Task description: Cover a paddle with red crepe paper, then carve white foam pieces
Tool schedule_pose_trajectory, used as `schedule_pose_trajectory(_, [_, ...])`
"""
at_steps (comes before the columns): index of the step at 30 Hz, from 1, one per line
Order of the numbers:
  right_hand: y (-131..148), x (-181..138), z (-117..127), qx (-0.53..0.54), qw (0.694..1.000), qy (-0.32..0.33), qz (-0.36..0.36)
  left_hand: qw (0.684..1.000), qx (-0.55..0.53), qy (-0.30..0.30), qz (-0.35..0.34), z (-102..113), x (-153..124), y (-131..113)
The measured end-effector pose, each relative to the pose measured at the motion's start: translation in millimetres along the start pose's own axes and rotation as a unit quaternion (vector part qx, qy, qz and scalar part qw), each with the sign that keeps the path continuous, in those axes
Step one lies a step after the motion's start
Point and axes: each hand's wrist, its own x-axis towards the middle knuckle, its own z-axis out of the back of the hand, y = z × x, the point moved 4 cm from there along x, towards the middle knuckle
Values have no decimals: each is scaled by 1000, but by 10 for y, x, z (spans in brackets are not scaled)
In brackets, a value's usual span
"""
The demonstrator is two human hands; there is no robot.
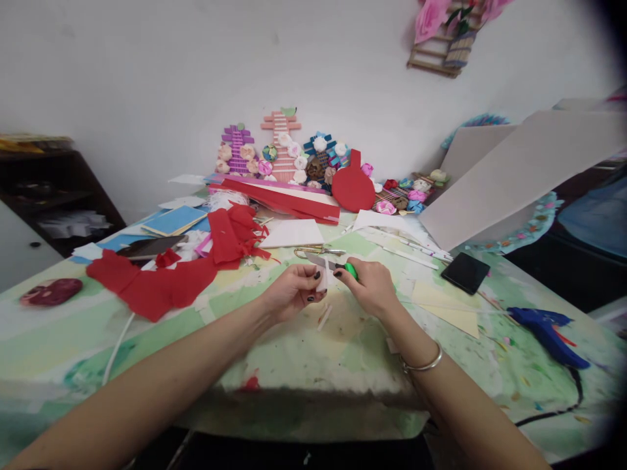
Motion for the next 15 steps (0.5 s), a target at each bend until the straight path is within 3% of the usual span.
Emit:
schedule_pose_trajectory(10, [-215,81,-83,1,997,23,-77,999,-16,-18,-25,-10,-6,-104])
schedule_pose_trajectory(15, [-352,94,-124,-1,981,36,-190,989,29,-137,-42,162,48,-90])
